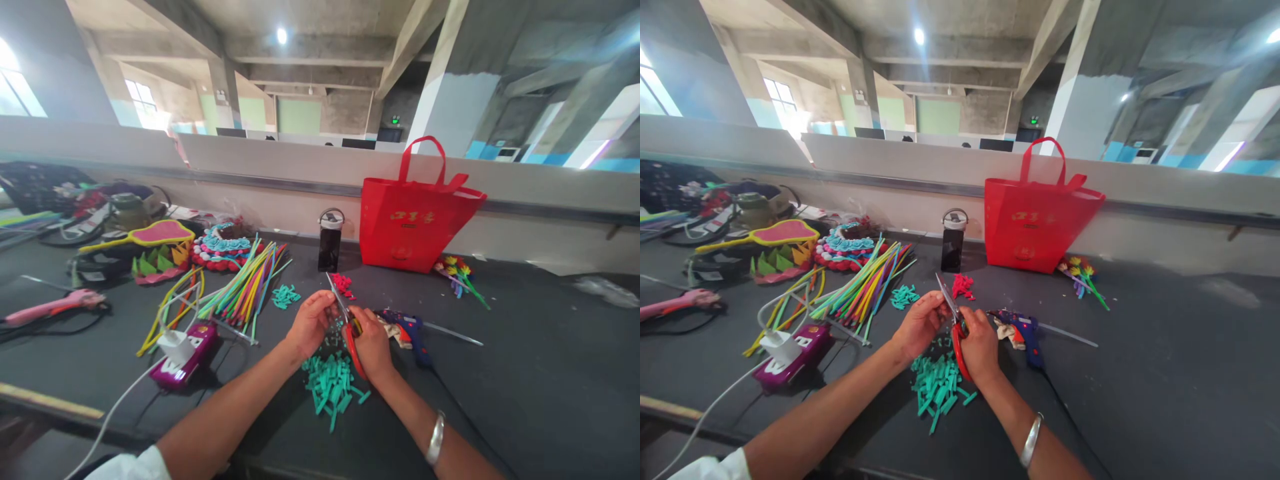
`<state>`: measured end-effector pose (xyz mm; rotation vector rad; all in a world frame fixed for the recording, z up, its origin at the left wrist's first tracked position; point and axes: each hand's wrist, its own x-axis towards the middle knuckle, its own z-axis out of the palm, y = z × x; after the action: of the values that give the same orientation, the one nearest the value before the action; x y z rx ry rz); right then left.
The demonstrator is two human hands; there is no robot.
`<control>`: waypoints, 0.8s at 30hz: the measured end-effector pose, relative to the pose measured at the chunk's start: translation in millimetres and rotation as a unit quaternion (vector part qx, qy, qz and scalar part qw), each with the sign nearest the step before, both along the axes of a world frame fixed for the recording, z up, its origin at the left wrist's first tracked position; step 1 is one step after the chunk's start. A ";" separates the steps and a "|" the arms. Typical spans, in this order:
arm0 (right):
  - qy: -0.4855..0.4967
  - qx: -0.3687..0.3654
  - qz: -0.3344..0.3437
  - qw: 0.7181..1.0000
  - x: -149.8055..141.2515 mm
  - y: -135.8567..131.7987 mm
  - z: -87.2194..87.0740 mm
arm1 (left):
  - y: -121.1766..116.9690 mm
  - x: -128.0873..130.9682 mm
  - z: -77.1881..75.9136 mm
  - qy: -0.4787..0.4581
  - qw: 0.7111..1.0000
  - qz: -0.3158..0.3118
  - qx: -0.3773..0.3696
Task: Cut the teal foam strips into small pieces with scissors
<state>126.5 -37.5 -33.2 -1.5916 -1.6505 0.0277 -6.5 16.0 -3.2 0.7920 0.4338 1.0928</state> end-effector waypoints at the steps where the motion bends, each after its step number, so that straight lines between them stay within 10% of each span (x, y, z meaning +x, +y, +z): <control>1: 0.007 0.006 0.004 1.000 -0.3 0.1 0.1 | 0.1 0.0 0.3 0.004 1.000 0.004 -0.001; 12: 0.235 0.018 0.029 0.971 1.0 -2.9 12.7 | 1.2 0.7 -3.1 0.224 0.955 0.155 0.114; 24: 0.386 -0.075 0.079 0.916 -2.0 -8.2 15.2 | -7.0 2.1 -4.3 0.426 0.806 0.174 0.373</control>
<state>124.4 -45.7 -18.0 -1.2953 -1.1466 0.7852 -4.4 8.9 -7.4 2.0017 0.9529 1.2074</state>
